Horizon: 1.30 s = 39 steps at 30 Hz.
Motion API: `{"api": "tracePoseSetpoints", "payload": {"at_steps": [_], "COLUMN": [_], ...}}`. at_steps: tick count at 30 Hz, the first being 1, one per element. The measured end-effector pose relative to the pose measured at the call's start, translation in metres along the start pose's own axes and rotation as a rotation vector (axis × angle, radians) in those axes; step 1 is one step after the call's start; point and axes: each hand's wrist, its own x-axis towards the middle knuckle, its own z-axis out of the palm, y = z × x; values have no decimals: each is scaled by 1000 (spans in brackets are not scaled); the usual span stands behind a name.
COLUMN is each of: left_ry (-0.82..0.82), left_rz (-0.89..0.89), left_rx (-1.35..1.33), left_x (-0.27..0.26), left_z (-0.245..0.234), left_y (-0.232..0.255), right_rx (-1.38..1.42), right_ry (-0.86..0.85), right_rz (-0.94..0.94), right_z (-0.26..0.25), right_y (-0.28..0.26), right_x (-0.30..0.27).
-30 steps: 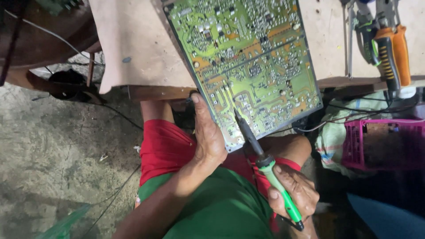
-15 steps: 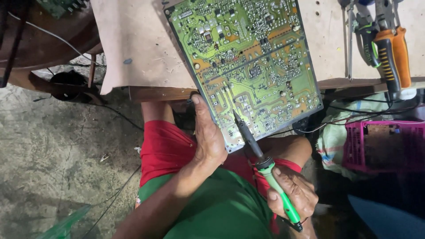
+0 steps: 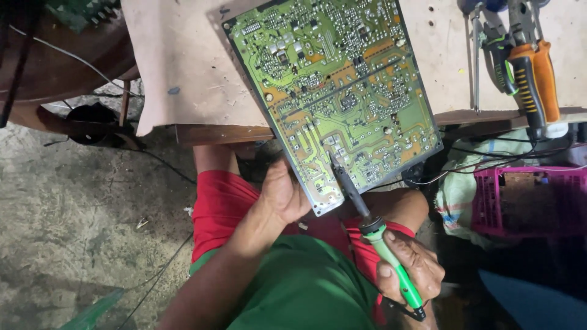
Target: Soldering and desoldering electronic components on a large printed circuit board using a handheld soldering iron.
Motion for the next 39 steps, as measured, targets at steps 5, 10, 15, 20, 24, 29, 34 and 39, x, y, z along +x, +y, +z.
{"api": "tracePoseSetpoints", "payload": {"at_steps": [5,10,15,20,24,29,34,39], "left_ry": [-5,-37,-32,-23,-32,-50,17,112], "left_rz": [-146,-238,-230,-210,-196,-170,8,177], "left_rx": [230,226,196,157,154,146,81,22], "left_x": [9,25,24,20,17,5,-4,-9], "left_z": [10,-1,4,8,6,-4,12,51], "left_y": [27,37,27,14,10,0,-27,-40], "right_rx": [1,11,111,-20,-132,-74,-70,69], "right_ry": [-12,32,80,-108,-32,-99,-30,-72], "right_rz": [32,24,27,-244,-314,-31,-446,-536], "right_z": [-3,-5,-7,37,45,52,64,58], "right_y": [-2,11,14,6,4,8,36,39], "right_x": [1,-12,-25,36,54,62,74,101]}}
